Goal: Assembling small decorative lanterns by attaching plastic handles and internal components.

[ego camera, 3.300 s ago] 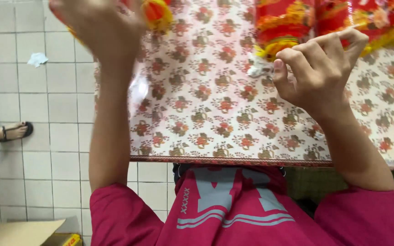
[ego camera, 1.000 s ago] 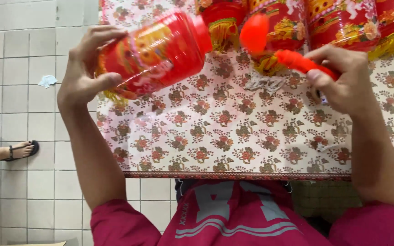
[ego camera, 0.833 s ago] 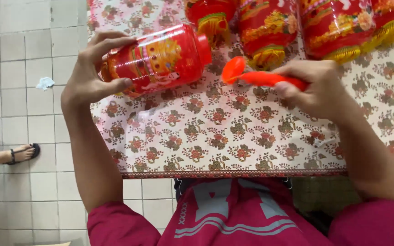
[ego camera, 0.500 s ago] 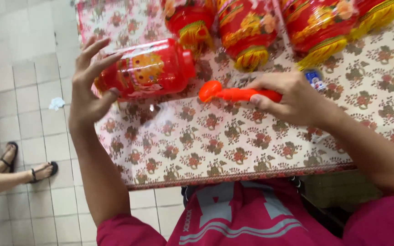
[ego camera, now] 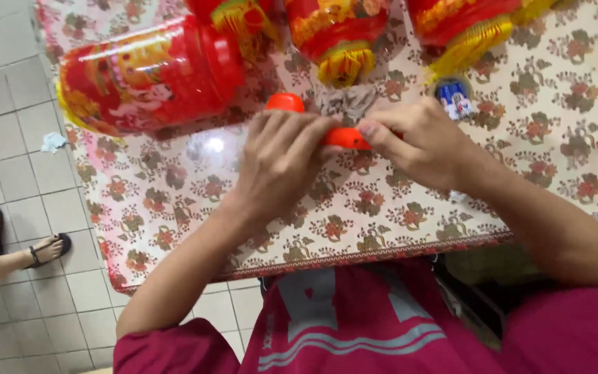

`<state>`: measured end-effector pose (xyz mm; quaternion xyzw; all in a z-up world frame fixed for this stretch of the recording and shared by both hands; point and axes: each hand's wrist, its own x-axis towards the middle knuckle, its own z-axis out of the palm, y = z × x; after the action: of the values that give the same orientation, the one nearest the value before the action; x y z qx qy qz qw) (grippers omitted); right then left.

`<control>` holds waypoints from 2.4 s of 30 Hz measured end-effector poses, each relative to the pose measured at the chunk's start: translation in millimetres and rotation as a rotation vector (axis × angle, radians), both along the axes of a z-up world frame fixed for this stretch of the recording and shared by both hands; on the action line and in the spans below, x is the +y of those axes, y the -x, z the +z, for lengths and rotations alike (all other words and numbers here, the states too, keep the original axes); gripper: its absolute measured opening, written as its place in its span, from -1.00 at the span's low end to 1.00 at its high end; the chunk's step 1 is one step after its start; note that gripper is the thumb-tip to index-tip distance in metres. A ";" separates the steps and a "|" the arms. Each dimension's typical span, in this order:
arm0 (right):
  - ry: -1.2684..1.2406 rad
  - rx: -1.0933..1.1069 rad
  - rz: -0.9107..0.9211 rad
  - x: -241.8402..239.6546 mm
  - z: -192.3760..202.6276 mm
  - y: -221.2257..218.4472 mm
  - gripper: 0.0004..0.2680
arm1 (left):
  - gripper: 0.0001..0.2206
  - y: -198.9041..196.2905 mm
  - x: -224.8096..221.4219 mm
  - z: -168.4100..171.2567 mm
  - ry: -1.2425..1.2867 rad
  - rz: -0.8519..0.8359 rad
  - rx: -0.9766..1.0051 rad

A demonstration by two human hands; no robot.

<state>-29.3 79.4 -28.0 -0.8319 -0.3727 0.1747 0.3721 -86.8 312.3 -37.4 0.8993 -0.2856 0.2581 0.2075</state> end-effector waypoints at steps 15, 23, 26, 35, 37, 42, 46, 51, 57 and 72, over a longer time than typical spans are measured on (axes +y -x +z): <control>-0.278 -0.687 0.053 3.4 -8.8 7.3 -0.69 | -0.73 15.8 7.5 24.3 0.165 0.031 0.046; -0.249 -0.410 0.086 12.5 -2.7 10.8 -0.73 | -0.81 13.3 13.8 20.1 0.111 -0.008 -0.064; -0.304 -0.532 0.073 12.7 -6.4 8.6 -0.80 | -0.71 13.7 13.8 19.7 0.056 0.026 -0.060; -0.170 -0.512 0.089 12.1 -6.2 11.5 -0.66 | -0.82 18.5 12.3 24.9 0.098 0.006 -0.010; -0.108 -0.417 0.108 14.1 -0.3 9.8 -0.56 | -0.88 17.0 12.9 23.6 0.100 0.001 -0.041; -0.201 -0.696 0.085 16.2 2.3 9.5 -0.75 | -0.72 19.6 10.9 27.5 -0.075 0.133 -0.041; -0.249 -0.854 0.069 12.4 -0.2 7.3 -0.79 | -0.66 21.1 8.5 28.0 -0.088 0.166 -0.015; -0.201 -0.783 0.074 10.7 -8.2 10.3 -0.72 | -0.67 20.3 8.3 28.6 -0.034 0.155 -0.033; -0.109 -0.823 -0.001 13.2 -2.1 19.0 -0.72 | -0.67 25.7 11.6 32.8 -0.062 0.177 0.006; -0.234 -1.324 0.004 7.3 -0.9 16.5 -0.82 | -0.79 32.2 5.3 38.9 0.083 0.259 0.234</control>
<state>-45.8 86.7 -28.8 -0.7171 -0.5402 -0.4133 0.1522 -119.0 317.6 1.5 0.9431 -0.1304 0.1880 0.2412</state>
